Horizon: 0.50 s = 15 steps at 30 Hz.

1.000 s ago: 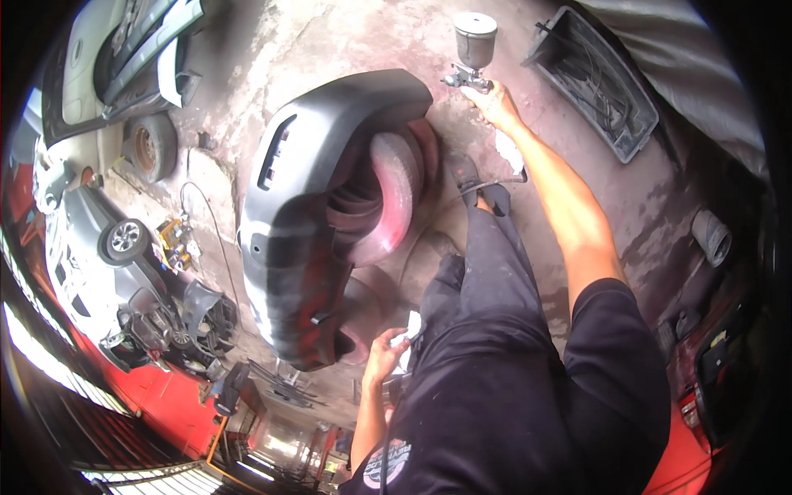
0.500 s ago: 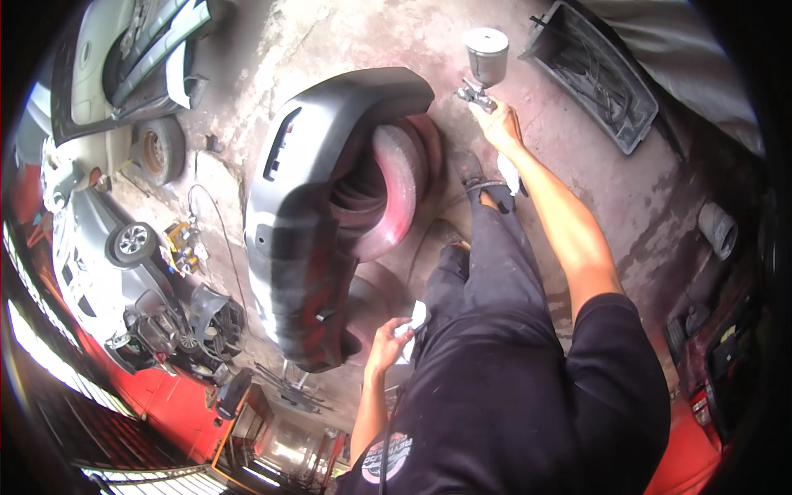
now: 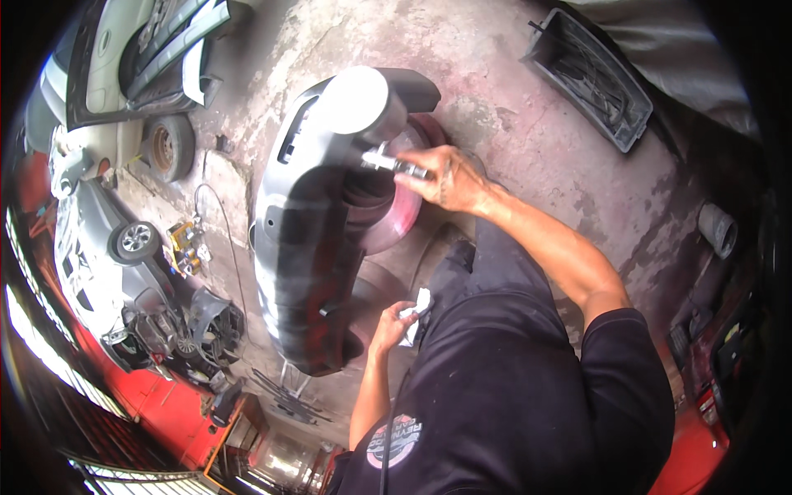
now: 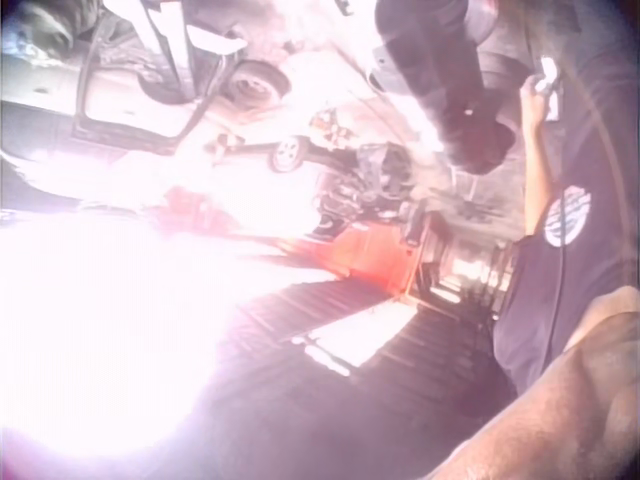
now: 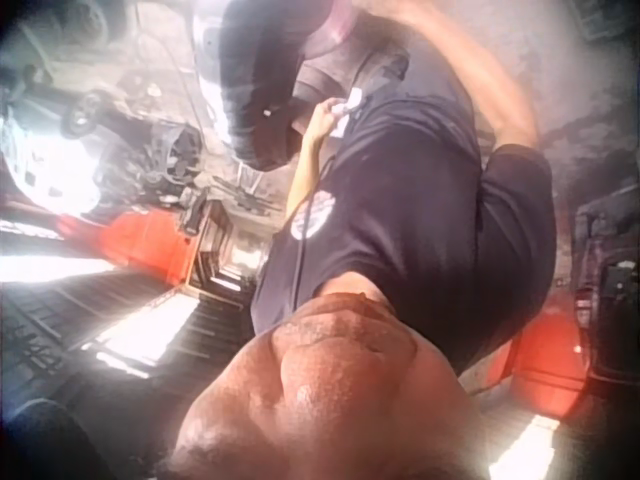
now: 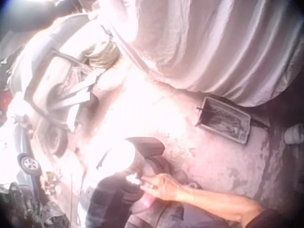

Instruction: The person pours paint into a spray gun cup, wipes the rim, and attaches the lid. They then spray paint a car bumper resting on tires, moving around it to cover the surface.

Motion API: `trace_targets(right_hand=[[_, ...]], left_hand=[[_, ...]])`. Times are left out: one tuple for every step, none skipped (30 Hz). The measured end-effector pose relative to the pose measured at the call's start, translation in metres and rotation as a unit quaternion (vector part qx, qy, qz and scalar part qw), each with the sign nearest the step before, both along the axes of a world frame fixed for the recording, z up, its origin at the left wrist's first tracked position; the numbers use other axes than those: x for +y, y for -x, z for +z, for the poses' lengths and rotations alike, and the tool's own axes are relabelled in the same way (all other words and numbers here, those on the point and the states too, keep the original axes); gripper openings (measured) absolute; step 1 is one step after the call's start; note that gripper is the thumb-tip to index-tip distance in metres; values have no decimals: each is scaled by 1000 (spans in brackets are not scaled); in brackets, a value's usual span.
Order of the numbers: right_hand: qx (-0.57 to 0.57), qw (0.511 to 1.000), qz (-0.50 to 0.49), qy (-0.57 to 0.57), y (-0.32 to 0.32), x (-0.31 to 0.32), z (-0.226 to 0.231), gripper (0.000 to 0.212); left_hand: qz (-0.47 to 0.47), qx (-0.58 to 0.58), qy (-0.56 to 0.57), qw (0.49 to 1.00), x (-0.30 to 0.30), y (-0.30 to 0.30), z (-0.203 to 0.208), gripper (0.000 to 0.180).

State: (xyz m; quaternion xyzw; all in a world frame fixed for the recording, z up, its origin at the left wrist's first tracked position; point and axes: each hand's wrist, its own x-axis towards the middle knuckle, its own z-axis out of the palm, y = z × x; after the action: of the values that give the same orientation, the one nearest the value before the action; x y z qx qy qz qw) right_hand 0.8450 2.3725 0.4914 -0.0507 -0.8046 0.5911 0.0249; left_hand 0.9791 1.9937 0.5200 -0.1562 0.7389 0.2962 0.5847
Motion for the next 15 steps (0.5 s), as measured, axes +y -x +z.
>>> trace_targets(right_hand=[[1,999,33,36,-1,-4,5,39],[-14,995,63,76,-4,-6,10,40],[-29,989,92,115,-6,-8,15,41],[-107,968,131,183,-5,-9,19,42],[-82,975,109,177,-8,-10,15,41],[-56,980,88,170,-12,-13,7,41],[-30,984,67,164,-15,-17,-3,40],[-32,988,24,148,-16,-16,-9,39],[-100,975,-9,197,-21,-11,-14,36],[-106,976,-37,185,-23,-5,-19,40],[-112,976,-66,172,-23,3,-27,45],[-136,974,-107,149,-25,8,-44,41],[-161,968,-146,124,-28,12,-60,36],[-178,954,-176,163,-28,18,-61,32],[-194,945,-218,148,-30,21,-77,32]], left_hand=[[-3,10,-4,1000,-4,-3,0,36],[-14,11,-3,1000,-6,-5,0,36],[-25,13,-2,1000,-8,-7,1,36],[-37,15,0,999,-9,-7,1,36],[-34,7,3,999,-10,-7,2,36],[-31,0,6,1000,-10,-6,2,36],[-28,-8,9,1000,-10,-6,1,35],[-31,-8,8,999,-12,-6,1,35],[-34,-7,7,999,-13,-6,-1,35],[-37,-7,6,999,-14,-6,-2,35],[-35,-1,5,999,-10,-4,1,35],[-34,4,3,999,0,-1,7,35],[-34,8,0,999,5,1,11,35],[-32,5,0,999,2,-2,9,36],[-34,0,-1,999,0,-4,5,36]])
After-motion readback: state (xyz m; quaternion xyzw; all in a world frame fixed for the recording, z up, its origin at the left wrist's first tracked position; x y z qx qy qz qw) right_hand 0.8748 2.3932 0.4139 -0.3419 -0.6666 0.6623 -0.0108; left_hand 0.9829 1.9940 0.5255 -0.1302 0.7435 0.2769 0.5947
